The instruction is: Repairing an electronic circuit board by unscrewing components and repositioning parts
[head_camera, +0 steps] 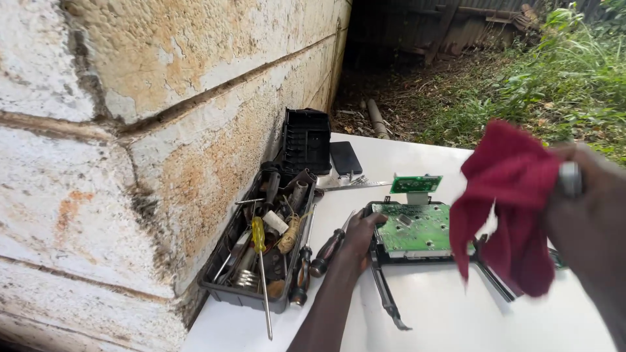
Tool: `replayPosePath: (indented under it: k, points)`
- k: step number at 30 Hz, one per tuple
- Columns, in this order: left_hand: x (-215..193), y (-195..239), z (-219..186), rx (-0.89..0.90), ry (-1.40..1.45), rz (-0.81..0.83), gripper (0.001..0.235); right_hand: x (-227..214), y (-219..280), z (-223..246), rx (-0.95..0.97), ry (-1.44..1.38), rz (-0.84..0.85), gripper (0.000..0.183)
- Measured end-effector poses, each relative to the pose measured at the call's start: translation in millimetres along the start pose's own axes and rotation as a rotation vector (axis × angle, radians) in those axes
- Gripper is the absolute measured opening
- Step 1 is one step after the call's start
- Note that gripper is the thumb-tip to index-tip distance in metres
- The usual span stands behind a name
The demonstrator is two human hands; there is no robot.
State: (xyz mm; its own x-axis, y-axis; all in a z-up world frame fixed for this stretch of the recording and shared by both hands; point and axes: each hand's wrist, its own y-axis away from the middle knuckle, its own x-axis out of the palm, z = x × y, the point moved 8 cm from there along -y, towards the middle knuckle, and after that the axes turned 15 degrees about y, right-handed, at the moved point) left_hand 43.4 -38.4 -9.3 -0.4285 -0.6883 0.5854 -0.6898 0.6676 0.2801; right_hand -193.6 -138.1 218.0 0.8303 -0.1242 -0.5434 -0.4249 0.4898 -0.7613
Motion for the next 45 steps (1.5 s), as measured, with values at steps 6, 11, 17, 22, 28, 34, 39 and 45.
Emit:
replayPosePath:
  k: [6,11,17,22,28,34,39,45]
  points:
    - [2,-27,4,0.031,0.104,0.106,0.063,136,-167,-31,-0.21,0.322,-0.084,0.019]
    - [-3,-15,1,-0.089,0.066,0.003,0.081,276,-215,-55,-0.072,0.424,0.109,0.017]
    - [1,-13,-4,-0.063,0.169,0.06,0.068,408,-176,-114,-0.204,0.833,0.959,0.032]
    - [-1,-8,-3,-0.117,0.076,0.065,0.099,341,-195,-69,-0.159,0.567,0.555,0.027]
    - [2,-25,19,-0.096,0.262,0.12,0.095,266,-108,96,0.101,-0.198,0.798,0.025]
    - [17,-2,21,-0.124,0.232,0.177,0.112,355,-18,88,0.241,-0.141,1.022,0.011]
    - [18,-47,50,0.009,0.368,0.226,0.037,378,16,77,0.298,-0.03,1.108,0.02]
    - [20,-42,42,0.038,0.415,0.239,0.059,336,-5,106,-0.53,0.297,0.759,0.025]
